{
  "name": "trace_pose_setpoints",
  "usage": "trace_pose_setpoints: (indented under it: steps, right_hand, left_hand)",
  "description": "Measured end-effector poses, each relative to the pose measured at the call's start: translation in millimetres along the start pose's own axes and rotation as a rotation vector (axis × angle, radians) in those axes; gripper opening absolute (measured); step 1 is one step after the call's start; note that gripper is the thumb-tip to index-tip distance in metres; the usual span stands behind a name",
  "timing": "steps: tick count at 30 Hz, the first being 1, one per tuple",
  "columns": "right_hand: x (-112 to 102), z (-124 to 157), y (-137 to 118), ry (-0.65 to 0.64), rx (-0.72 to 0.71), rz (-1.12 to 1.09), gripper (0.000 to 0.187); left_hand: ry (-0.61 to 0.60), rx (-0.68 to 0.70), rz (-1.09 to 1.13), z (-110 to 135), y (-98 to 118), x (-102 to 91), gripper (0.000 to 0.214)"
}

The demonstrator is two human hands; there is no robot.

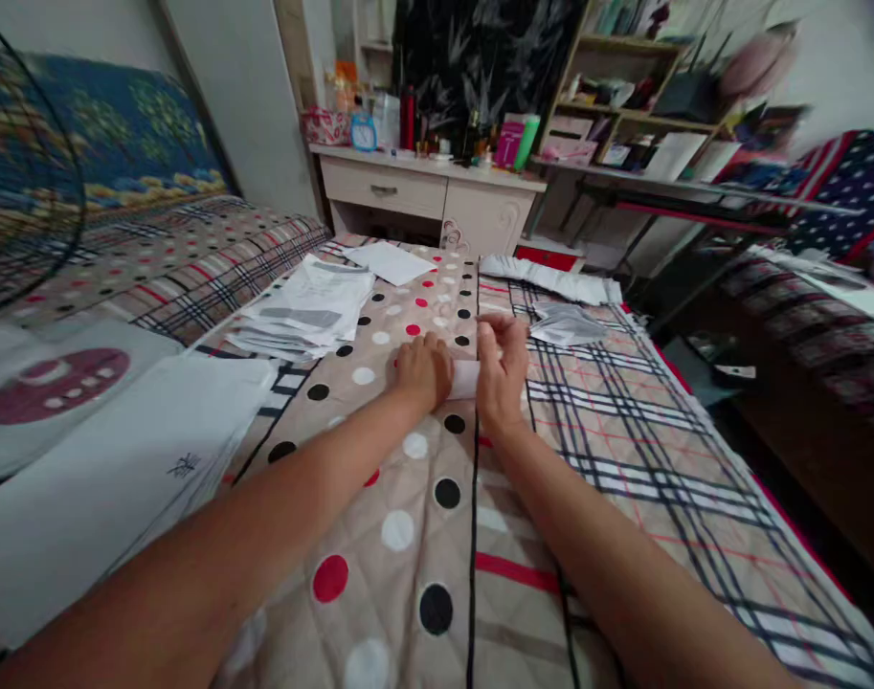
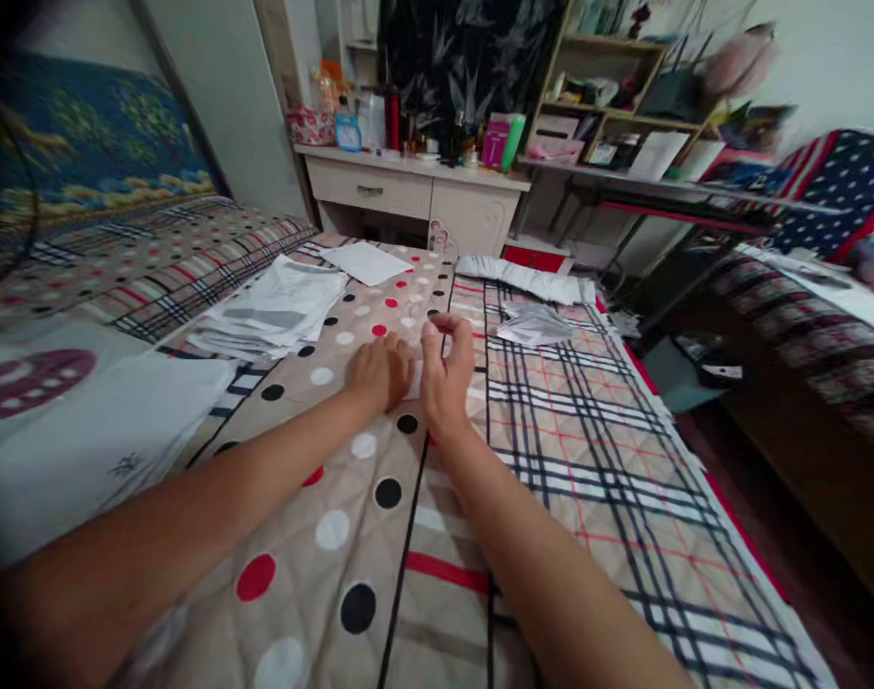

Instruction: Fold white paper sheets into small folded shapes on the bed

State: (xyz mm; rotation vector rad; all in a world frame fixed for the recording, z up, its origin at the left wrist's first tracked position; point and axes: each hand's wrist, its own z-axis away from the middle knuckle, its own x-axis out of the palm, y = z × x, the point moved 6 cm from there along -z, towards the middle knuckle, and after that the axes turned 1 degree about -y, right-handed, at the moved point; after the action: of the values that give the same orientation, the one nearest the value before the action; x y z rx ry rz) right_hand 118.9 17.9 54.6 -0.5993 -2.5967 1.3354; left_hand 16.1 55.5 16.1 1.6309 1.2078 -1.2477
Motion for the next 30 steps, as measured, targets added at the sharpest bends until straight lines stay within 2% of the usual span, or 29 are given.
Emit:
trace_pose_setpoints:
  steps: [4, 8, 13, 21, 27, 30]
  right_hand:
    - [38.0, 15.9, 9.3, -0.022, 0.058, -0.1, 0.037]
    - [49.8, 20.6, 25.3, -0.001, 0.118, -0.08, 0.046]
    - [53.1, 19.5, 40.1, -0.072, 0.187, 0.11, 0.056]
    - [55.8, 19.6, 39.2, -0.34, 0.214, 0.361, 0.065]
    - [43.2, 14.5, 41.8, -0.469, 0.225, 0.597, 0.063]
    - [31.0, 13.1, 45.6, -0.527, 0.187, 0.796, 0.064]
  left_hand:
    - [-0.053, 0.064, 0.054, -0.8, -0.9, 0.9, 0.035]
    - [-0.045, 0.066, 0.075, -2.1, -5.3, 4.9, 0.035]
    - [-0.019, 0.019, 0.1, -2.4, -11.4, 7.4, 0.034]
    - [-0.072, 0.062, 0.07, 0.8, -10.0, 2.8, 0.029]
    - [-0.102, -0.017, 0.057, -0.8, -10.6, 6.7, 0.033]
    - [-0.072, -0.033, 0.05, 0.2, -11.5, 8.8, 0.034]
